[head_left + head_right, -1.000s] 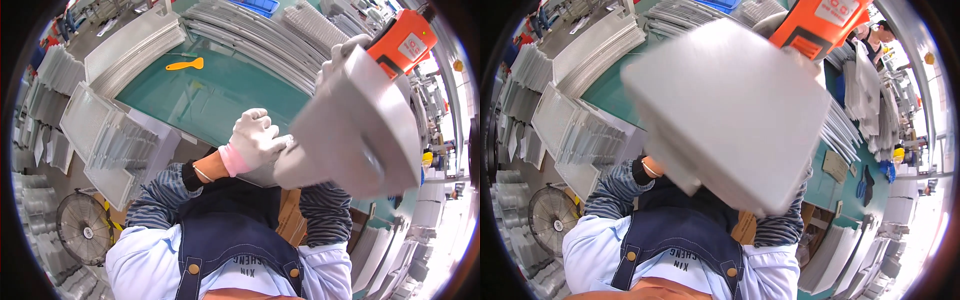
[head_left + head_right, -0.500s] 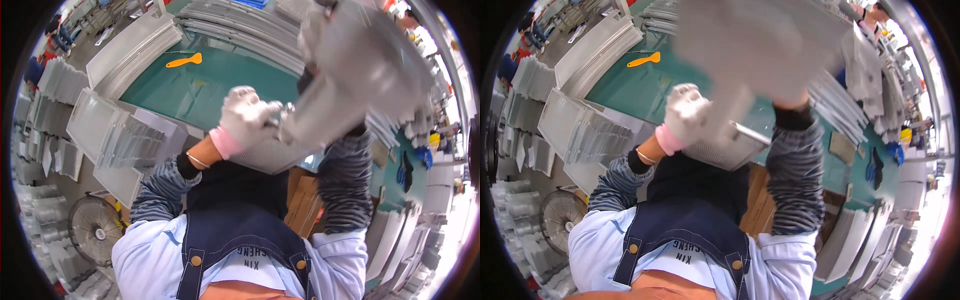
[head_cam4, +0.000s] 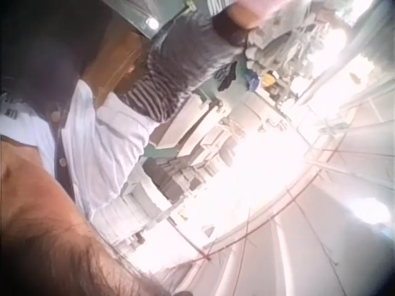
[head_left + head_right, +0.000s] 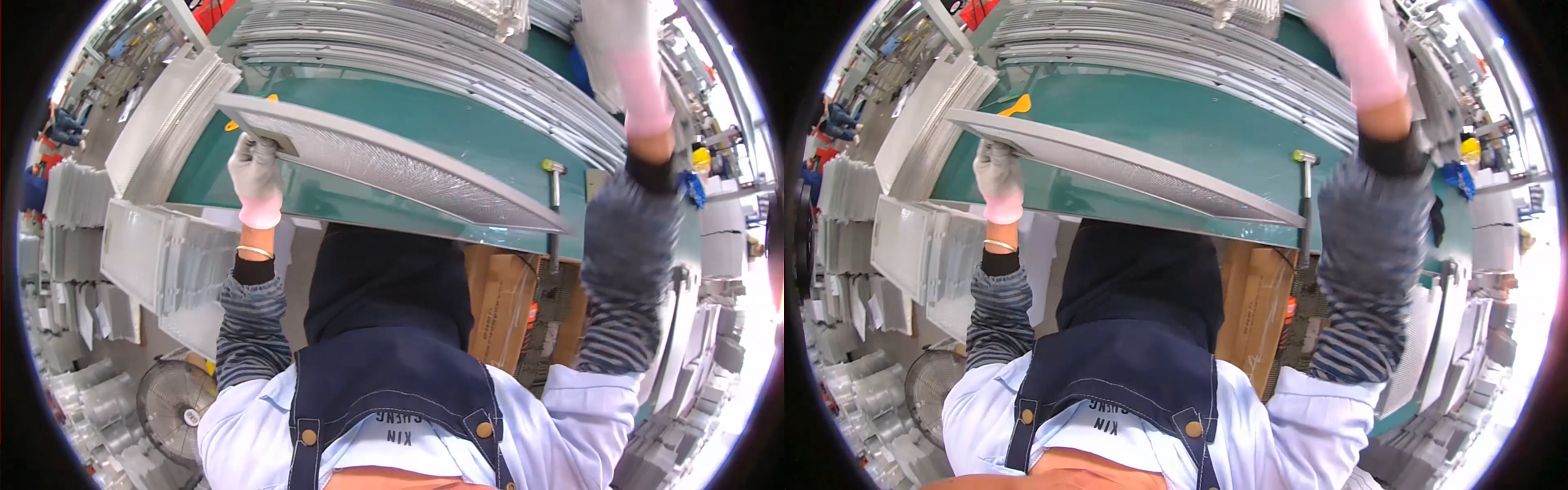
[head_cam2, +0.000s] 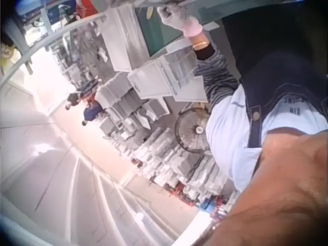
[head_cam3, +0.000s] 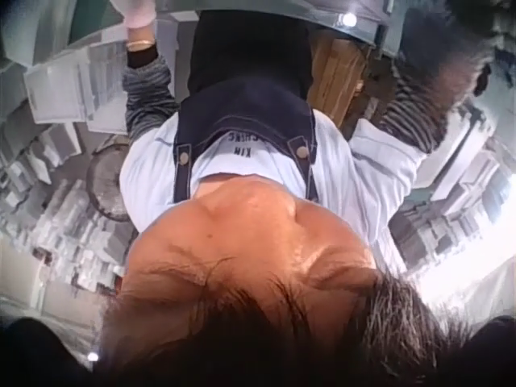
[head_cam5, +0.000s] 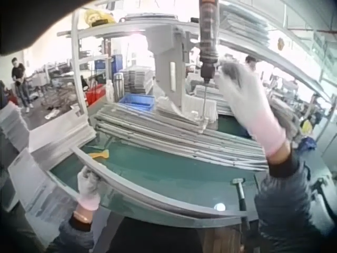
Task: Assembling industrial metal mesh filters into frames using manual and power tools.
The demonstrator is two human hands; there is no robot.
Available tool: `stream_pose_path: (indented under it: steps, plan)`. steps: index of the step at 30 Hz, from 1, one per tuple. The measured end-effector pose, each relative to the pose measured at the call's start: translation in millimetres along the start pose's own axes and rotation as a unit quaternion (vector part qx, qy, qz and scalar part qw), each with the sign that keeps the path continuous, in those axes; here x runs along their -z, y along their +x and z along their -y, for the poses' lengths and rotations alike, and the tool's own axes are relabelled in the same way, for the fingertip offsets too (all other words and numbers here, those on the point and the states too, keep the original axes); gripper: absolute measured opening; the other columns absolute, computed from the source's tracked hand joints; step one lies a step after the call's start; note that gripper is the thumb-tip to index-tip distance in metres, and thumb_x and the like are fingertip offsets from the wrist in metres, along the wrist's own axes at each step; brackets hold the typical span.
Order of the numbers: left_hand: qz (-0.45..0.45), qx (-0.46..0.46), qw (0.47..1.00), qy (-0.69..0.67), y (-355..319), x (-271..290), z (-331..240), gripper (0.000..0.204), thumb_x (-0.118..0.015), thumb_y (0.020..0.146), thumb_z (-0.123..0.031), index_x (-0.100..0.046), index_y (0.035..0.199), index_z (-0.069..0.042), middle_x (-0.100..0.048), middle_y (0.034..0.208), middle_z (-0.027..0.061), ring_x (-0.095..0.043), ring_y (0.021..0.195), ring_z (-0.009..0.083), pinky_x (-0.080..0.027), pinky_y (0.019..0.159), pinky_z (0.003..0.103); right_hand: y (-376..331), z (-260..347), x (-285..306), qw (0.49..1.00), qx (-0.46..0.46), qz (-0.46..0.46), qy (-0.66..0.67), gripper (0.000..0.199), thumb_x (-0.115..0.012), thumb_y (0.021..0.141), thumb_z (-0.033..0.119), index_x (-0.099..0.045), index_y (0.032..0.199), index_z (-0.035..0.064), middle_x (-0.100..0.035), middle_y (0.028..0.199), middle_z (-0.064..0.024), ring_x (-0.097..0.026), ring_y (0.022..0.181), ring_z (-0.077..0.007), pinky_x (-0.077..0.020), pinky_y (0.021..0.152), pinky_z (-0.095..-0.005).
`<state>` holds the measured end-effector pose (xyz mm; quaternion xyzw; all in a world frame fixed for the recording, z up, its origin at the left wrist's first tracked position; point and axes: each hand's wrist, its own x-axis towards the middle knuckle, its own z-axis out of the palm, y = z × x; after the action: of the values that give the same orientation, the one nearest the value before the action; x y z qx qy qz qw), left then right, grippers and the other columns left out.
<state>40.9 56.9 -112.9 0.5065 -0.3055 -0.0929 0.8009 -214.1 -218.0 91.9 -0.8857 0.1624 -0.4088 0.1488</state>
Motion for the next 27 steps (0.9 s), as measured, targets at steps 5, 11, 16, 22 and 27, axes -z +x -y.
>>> stream_pose_path:
  steps: [5,11,16,22,27]
  plan:
    - [0.135,0.112,0.97,-0.166,-1.7,-19.3,94.2,0.026,-0.066,0.095,-0.016,-0.062,0.111,0.004,-0.065,0.102,0.0031,-0.057,0.093,0.0096,-0.043,0.086,0.026,-175.6,-95.7,42.1,0.944,-0.115,0.307,-0.042,0.027,-0.061,0.079,0.012,-0.067,0.105,0.007,-0.067,0.102,-0.0144,-0.064,0.093,-0.0327,-0.0518,0.084,-0.0395]
    - [0.178,0.141,0.953,-0.198,-8.9,-0.2,99.0,0.027,-0.066,0.093,-0.012,-0.061,0.114,0.006,-0.067,0.106,0.0096,-0.061,0.098,0.0166,-0.046,0.092,0.033,-255.0,-55.3,-27.9,0.901,-0.293,0.312,0.064,0.034,-0.07,0.077,0.014,-0.062,0.106,-0.0013,-0.064,0.099,-0.0191,-0.06,0.098,-0.0357,-0.0467,0.088,-0.0414]
    - [0.162,0.161,0.963,-0.146,-19.6,6.4,96.7,0.03,-0.067,0.093,-0.018,-0.062,0.113,0.003,-0.062,0.115,0.013,-0.061,0.108,0.0248,-0.043,0.106,0.04,-256.6,-62.5,-45.4,0.936,-0.195,0.294,0.014,0.013,-0.068,0.074,0.007,-0.06,0.083,0.0063,-0.056,0.081,-0.0125,-0.057,0.083,-0.0325,-0.046,0.074,-0.0385]
    - [0.195,0.104,0.966,-0.136,-17.9,-1.7,97.3,0.032,-0.065,0.094,-0.025,-0.062,0.111,0.002,-0.064,0.107,0.0107,-0.06,0.1,0.0213,-0.041,0.105,0.047,-250.7,-62.6,-45.6,0.927,-0.185,0.318,0.075,0.01,-0.066,0.075,0.005,-0.057,0.08,0.0068,-0.052,0.079,-0.0097,-0.051,0.077,-0.0296,-0.0431,0.069,-0.0342]
    - [0.149,0.166,0.969,-0.105,-22.0,-10.3,83.5,0.022,-0.063,0.095,-0.013,-0.06,0.11,0.003,-0.065,0.103,0.0084,-0.061,0.097,0.0161,-0.046,0.089,0.03,-261.2,-65.7,-40.8,0.924,-0.238,0.299,0.018,0.014,-0.068,0.076,0.011,-0.06,0.086,0.0055,-0.056,0.086,-0.014,-0.055,0.085,-0.0349,-0.0456,0.074,-0.0397]
